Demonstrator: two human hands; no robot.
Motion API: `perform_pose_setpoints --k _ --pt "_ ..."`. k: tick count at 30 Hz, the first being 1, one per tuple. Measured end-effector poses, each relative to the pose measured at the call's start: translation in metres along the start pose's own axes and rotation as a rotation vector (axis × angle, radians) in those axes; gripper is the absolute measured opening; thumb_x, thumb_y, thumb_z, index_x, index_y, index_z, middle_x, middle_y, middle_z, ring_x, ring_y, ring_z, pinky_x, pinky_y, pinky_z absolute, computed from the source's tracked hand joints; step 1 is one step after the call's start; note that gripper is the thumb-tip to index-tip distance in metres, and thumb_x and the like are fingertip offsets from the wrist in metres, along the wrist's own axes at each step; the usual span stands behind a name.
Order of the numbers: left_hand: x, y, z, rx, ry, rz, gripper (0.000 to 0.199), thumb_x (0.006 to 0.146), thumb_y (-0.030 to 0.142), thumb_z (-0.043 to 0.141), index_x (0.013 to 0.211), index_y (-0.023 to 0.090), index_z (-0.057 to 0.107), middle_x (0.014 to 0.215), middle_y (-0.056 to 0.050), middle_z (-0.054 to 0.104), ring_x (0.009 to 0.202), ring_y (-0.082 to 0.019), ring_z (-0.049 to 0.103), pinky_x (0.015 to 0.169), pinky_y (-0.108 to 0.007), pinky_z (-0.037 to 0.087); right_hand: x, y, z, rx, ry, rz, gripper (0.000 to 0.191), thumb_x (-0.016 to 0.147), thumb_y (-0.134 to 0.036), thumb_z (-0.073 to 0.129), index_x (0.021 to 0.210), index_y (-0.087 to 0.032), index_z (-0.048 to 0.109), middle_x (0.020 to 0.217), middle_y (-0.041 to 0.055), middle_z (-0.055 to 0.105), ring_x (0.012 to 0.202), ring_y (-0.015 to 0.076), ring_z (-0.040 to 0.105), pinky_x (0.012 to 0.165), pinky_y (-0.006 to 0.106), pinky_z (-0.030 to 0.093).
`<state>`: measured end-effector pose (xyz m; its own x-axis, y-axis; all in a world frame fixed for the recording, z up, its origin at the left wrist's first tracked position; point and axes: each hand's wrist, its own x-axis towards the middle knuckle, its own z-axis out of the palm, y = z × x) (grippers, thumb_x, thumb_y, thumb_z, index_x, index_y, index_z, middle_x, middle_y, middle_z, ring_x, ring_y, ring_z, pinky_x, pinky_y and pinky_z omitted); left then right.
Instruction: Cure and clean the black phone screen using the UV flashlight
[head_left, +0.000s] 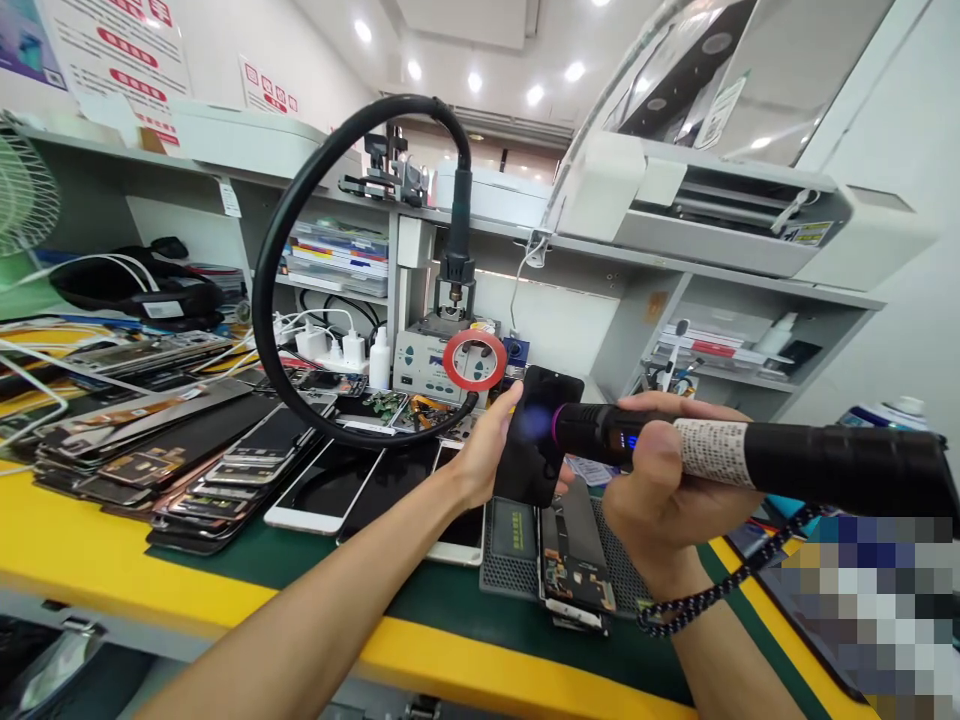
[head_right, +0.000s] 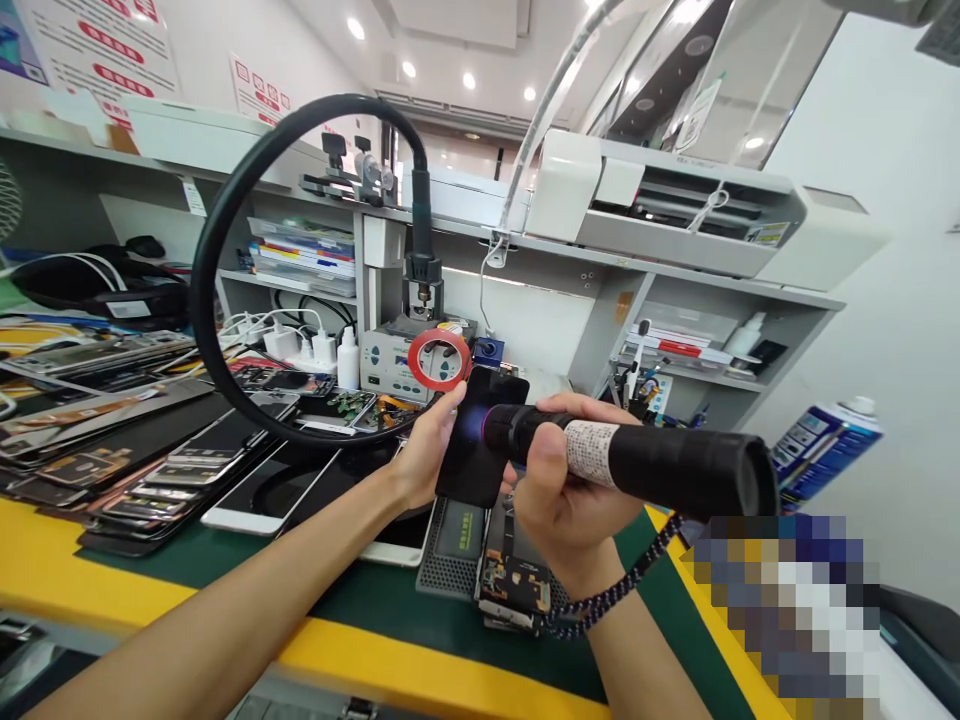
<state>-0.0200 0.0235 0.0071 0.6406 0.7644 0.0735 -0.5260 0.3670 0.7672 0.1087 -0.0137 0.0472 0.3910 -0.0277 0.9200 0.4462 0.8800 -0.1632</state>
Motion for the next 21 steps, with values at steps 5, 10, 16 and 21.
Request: perform_pose_setpoints --k 5,10,16,21 --pt "0.001 -0.001 -0.004 0.056 -0.032 -0.052 0.075 0.086 0.076 0.039 0.103 0.011 0.073 0.092 -0.018 0.075 0.082 -0.032 0.071 0.084 -0.047 0.055 0.005 0.001 0.002 -0.016 0.080 -0.040 0.022 0.080 -0.034 0.066 0.089 -0.017 0.057 0.071 0.0015 0.062 0.060 0.0175 0.061 0.066 0.035 0.052" --pt "0.001 0.001 -0.001 0.081 -0.018 -0.035 0.083 0.087 0.078 0.029 0.094 0.008 0.074 0.085 -0.021 0.074 0.076 -0.033 0.071 0.077 -0.044 0.055 0.007 0.000 0.001 -0.054 0.048 -0.017 0.020 0.084 -0.035 0.063 0.091 -0.016 0.058 0.076 0.0045 0.064 0.064 0.0187 0.062 0.068 0.037 0.052" --pt "-0.003 0.004 0.007 0.025 -0.016 0.024 0.081 0.091 0.073 0.027 0.094 0.007 0.074 0.090 -0.022 0.073 0.073 -0.030 0.071 0.076 -0.043 0.056 0.007 0.005 0.004 -0.002 0.104 -0.069 0.021 0.083 -0.033 0.064 0.094 -0.016 0.057 0.075 0.0040 0.065 0.064 0.0215 0.065 0.067 0.039 0.053" --pt "-0.006 0.007 0.010 -0.003 -0.005 0.020 0.080 0.093 0.071 0.024 0.099 0.007 0.073 0.086 -0.020 0.073 0.074 -0.030 0.071 0.076 -0.045 0.056 0.009 0.000 -0.003 -0.063 0.111 -0.039 0.019 0.081 -0.035 0.066 0.090 -0.022 0.054 0.071 0.0007 0.060 0.062 0.0227 0.065 0.065 0.042 0.053"
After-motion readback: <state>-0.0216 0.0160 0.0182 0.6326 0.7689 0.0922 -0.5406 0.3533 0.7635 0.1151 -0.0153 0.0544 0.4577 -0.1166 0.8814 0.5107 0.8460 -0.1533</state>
